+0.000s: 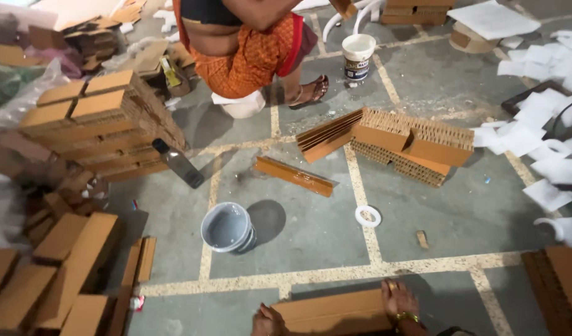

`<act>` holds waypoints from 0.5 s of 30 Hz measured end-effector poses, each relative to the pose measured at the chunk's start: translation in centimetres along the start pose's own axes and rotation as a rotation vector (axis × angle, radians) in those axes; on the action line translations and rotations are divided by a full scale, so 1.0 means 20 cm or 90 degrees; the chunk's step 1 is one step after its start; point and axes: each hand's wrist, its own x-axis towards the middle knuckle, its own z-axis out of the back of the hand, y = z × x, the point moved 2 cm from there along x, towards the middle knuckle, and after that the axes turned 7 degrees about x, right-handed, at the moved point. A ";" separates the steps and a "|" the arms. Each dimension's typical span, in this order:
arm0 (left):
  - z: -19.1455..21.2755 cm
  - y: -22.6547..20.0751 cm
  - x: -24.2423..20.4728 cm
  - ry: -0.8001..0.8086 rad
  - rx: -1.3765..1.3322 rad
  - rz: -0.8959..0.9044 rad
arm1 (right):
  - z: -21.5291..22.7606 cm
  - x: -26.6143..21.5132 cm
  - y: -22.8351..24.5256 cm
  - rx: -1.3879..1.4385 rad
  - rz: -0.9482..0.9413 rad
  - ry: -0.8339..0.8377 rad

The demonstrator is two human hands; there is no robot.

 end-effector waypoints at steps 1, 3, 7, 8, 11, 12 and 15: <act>-0.02 -0.01 0.00 0.010 -0.001 0.011 | -0.01 0.01 -0.01 0.010 0.013 0.006; -0.05 -0.01 -0.01 0.032 -0.015 0.049 | -0.02 0.05 -0.02 0.024 0.040 0.017; -0.08 -0.04 0.04 0.015 -0.051 0.087 | -0.05 0.05 -0.02 0.065 0.028 -0.058; -0.08 -0.02 0.03 0.010 -0.053 0.090 | -0.06 0.06 -0.03 0.064 0.019 -0.054; -0.07 0.05 -0.04 -0.025 -0.075 0.105 | -0.07 0.04 -0.04 0.057 0.048 -0.082; -0.06 0.07 -0.06 -0.040 -0.082 0.110 | -0.06 0.03 -0.04 0.054 0.069 -0.102; -0.04 0.05 -0.06 -0.032 -0.067 0.114 | -0.05 0.02 -0.02 -0.030 0.039 -0.060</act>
